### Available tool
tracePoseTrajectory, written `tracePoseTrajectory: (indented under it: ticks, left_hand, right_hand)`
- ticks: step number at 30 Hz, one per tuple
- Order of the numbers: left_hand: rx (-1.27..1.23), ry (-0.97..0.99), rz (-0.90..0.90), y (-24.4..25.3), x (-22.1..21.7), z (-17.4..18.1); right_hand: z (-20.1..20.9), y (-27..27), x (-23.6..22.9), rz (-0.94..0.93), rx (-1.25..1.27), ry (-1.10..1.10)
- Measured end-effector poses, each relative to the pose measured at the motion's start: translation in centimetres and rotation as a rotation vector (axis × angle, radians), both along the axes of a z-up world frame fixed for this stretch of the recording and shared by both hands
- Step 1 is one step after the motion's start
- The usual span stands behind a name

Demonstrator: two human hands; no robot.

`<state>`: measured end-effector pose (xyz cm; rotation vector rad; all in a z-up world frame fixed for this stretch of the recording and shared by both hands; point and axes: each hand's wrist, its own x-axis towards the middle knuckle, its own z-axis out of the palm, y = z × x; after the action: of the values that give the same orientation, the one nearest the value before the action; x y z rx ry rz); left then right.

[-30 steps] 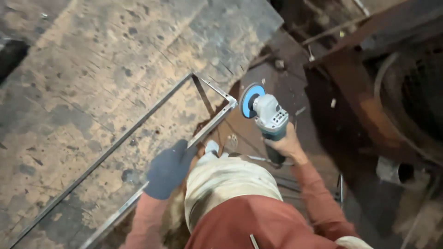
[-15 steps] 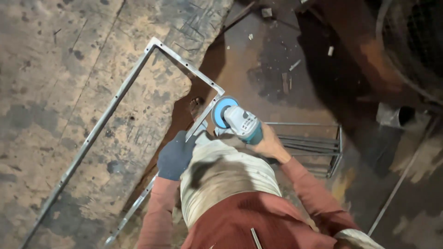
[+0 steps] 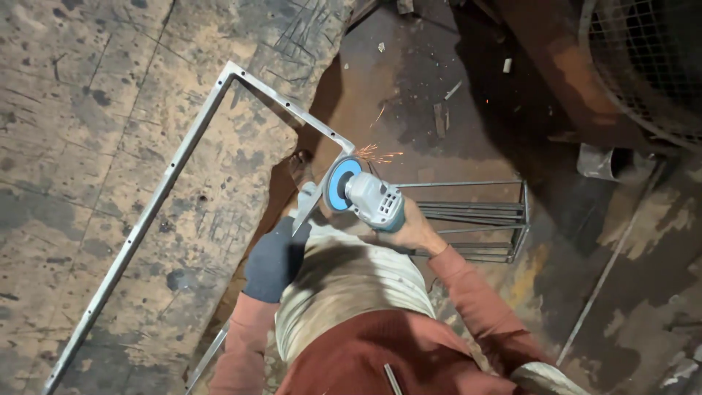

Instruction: The recorder uses an angle grinder to smooth the edges and welded joints of metal frames and rectangular tubes.

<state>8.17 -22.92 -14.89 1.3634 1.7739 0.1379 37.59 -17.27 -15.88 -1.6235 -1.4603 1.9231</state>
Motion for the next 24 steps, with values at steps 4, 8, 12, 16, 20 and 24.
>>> tracePoseTrajectory:
  ticks: [4, 8, 12, 16, 20, 24]
  left_hand:
    - [0.055, -0.082, -0.021, 0.2, -0.6, 0.5]
    - [0.081, -0.088, -0.122, 0.7, -0.3, 0.1]
    - [0.028, -0.186, 0.012, -0.9, 0.0, -2.8]
    - [0.254, -0.208, -0.12, -2.0, 0.0, -4.5]
    - [0.559, -0.095, -0.302, -0.9, -0.3, -2.5]
    - [0.657, -0.208, -0.233, 2.6, -1.2, 2.3]
  right_hand:
    - [-1.2, 0.2, 0.9, -0.056, 0.172, 0.072]
    - [-1.1, 0.1, 1.5, -0.057, 0.141, 0.016]
    - [2.6, 0.7, 0.6, 0.056, 0.178, -0.175]
    - [4.3, 2.0, 0.1, 0.132, 0.106, -0.309]
    - [2.1, 2.9, 2.2, 0.141, 0.071, -0.444]
    - [1.1, 5.5, 3.5, 0.11, 0.005, -0.357]
